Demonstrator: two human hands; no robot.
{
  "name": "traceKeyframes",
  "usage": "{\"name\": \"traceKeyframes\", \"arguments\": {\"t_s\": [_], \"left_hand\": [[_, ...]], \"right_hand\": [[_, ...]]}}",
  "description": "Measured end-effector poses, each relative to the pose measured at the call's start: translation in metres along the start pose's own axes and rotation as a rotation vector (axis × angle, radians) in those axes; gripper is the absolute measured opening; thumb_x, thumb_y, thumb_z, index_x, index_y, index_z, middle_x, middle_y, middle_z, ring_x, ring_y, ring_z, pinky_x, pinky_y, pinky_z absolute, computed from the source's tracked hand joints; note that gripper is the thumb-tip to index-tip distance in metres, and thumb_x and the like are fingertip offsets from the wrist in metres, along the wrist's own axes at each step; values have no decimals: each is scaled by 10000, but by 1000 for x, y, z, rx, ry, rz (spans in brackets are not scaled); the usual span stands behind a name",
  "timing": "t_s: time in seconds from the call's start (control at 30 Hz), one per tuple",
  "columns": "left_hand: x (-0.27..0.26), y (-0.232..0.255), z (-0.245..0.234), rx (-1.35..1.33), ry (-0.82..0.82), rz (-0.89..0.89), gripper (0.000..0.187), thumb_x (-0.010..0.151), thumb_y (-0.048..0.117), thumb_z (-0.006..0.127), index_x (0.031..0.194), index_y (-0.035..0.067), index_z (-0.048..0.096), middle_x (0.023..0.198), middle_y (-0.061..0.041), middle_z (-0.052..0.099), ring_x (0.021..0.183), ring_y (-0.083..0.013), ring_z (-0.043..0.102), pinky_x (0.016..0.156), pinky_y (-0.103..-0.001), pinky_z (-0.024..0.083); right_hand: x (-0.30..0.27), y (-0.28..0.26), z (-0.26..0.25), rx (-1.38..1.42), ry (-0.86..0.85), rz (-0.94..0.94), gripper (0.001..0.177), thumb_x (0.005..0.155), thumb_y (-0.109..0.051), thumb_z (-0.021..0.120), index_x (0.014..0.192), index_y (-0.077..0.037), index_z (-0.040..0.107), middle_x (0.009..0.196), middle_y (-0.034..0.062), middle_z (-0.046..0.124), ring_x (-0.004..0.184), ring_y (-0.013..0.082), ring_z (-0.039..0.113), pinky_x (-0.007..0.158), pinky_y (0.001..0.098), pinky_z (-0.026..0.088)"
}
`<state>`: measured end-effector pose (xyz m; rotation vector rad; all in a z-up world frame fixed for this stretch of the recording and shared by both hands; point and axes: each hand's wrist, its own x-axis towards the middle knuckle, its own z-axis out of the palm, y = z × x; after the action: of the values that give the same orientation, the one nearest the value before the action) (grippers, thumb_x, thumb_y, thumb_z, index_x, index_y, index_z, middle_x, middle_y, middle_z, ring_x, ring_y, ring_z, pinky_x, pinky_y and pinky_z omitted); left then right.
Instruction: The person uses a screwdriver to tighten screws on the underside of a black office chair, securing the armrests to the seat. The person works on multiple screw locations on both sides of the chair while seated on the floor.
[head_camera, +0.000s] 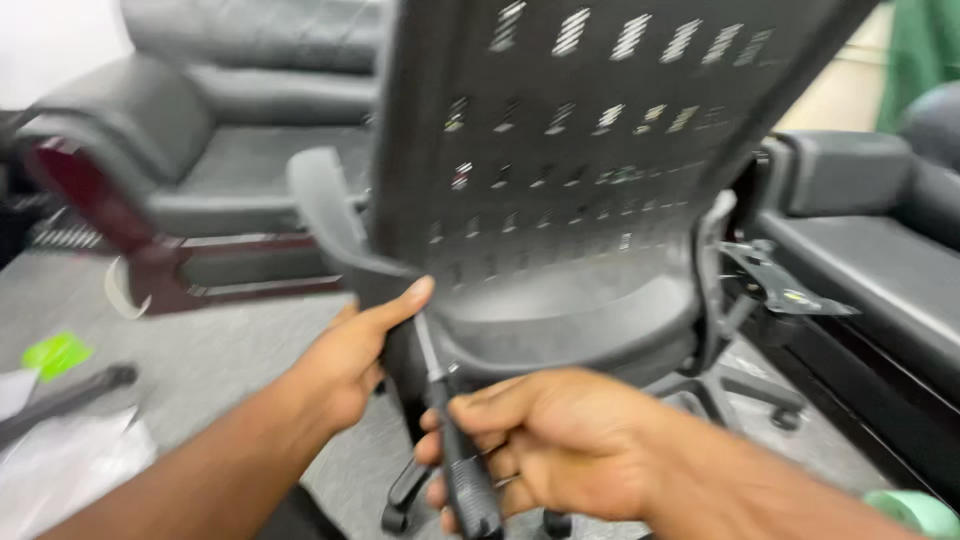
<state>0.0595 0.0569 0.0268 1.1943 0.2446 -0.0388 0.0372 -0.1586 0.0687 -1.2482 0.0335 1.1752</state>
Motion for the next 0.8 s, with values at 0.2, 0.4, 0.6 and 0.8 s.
{"name": "traceKeyframes", "arguments": {"t_s": [0.2, 0.4, 0.6, 0.8], "left_hand": [[0, 0, 0, 7, 43, -58, 605, 784, 367, 767, 1294, 69, 636, 1167, -93, 760, 1087, -255, 715, 992, -446, 526], [-4, -5, 3, 17, 101, 8, 695, 760, 372, 811, 1329, 61, 563, 1220, -119, 733, 1151, -276, 697, 1054, -448, 503], [-6, -5, 2, 6, 129, -36, 847, 715, 391, 836, 1394, 67, 448, 1343, -153, 662, 1289, -299, 619, 1148, -474, 400], [-5, -6, 3, 52, 135, -40, 904, 717, 414, 825, 1440, 60, 415, 1361, -184, 648, 1317, -334, 585, 1172, -504, 354]], "right_hand": [[11, 14, -4, 97, -12, 9, 340, 1038, -327, 612, 1179, -23, 667, 1079, 94, 689, 852, 251, 699, 740, 413, 574], [-16, 0, 3, 7, 59, 59, 358, 933, -246, 528, 1161, 11, 627, 1059, 155, 748, 870, 313, 733, 779, 447, 614], [-5, 1, 6, -51, 73, 13, 364, 1020, -213, 608, 1283, 31, 670, 1088, 133, 693, 959, 285, 690, 825, 448, 579], [-11, 1, 8, 6, 37, 77, 378, 915, -288, 525, 1117, 5, 653, 1069, 146, 747, 849, 327, 739, 788, 459, 617]]}}
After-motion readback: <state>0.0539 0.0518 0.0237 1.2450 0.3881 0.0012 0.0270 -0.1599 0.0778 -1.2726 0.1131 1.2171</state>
